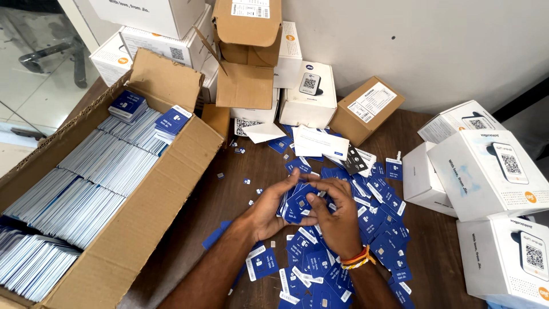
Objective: The person sorts through blue SIM cards on a desk, stacking them together and placing them into a cardboard box while handling white cards and product boxes.
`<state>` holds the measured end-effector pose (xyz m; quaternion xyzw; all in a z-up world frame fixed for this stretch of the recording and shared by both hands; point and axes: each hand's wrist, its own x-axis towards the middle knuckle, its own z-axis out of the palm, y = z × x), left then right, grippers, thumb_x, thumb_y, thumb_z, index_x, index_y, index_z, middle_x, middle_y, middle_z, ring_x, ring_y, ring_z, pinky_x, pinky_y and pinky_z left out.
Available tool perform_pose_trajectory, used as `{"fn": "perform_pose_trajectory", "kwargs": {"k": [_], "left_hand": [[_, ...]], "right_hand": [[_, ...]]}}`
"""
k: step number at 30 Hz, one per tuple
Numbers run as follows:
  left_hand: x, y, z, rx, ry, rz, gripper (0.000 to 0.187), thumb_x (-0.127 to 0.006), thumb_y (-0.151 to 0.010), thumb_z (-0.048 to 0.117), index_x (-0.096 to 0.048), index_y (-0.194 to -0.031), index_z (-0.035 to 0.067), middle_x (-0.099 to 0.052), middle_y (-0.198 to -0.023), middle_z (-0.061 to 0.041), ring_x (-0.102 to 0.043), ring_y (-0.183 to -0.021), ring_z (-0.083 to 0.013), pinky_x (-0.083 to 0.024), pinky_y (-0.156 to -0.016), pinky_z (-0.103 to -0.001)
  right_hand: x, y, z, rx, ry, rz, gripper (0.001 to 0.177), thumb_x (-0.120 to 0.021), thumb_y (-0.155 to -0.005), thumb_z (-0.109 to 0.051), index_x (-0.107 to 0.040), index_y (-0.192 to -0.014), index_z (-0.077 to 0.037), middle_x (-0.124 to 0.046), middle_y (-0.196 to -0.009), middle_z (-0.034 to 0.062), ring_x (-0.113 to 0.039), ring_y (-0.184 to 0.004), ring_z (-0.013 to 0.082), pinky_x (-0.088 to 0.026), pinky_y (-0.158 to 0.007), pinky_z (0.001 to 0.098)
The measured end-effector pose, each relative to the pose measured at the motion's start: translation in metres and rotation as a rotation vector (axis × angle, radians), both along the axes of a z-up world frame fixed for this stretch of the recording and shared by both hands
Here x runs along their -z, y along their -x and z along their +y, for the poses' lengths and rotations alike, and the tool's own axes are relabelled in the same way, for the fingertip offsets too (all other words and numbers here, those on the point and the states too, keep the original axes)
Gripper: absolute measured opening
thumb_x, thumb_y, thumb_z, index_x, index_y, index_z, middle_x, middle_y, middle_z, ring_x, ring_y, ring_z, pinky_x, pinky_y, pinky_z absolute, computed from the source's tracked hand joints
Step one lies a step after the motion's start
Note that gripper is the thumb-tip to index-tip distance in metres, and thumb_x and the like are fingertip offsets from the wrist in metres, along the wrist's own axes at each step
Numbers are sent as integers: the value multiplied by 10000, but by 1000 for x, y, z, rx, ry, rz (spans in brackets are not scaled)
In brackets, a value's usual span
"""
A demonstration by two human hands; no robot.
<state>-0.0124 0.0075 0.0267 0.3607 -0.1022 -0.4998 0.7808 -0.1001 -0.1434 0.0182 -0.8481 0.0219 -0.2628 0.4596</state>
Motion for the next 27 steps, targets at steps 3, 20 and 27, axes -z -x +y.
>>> {"fn": "perform_pose_trajectory", "kwargs": {"k": [3, 20, 27], "left_hand": [[2, 1, -1, -7, -21, -65, 628, -445, -960, 566, -514, -1405, 129, -679, -1043, -21, -726, -923, -95, -671, -784, -340], [20, -3, -7, -166, 36, -7, 317, -638, -988, 394, -586, -1146, 124, -540, -756, 32, -575, -625, -97, -513, -534, -230], [9, -19, 6, -445, 12, -18, 362, -644, -932, 345, -601, -1270, 224, -659, -903, 9, -651, -690, -89, -519, -529, -208]], "right_hand": [[-8, 3, 5, 17, 120, 52, 273, -770, -885, -129, -757, -1141, -35, -706, -1197, 108, -570, -1207, 245, -450, -1070, 408], [-4, 1, 9, -180, 453, -56, 1140, -936, -682, -330, -299, -1567, 1, -442, -1559, 245, -424, -1453, 412, -337, -1193, 519], [-19, 15, 8, -264, 363, -204, 766, -921, -774, -325, -563, -1404, -77, -647, -1428, 79, -618, -1347, 280, -456, -1161, 457]]}}
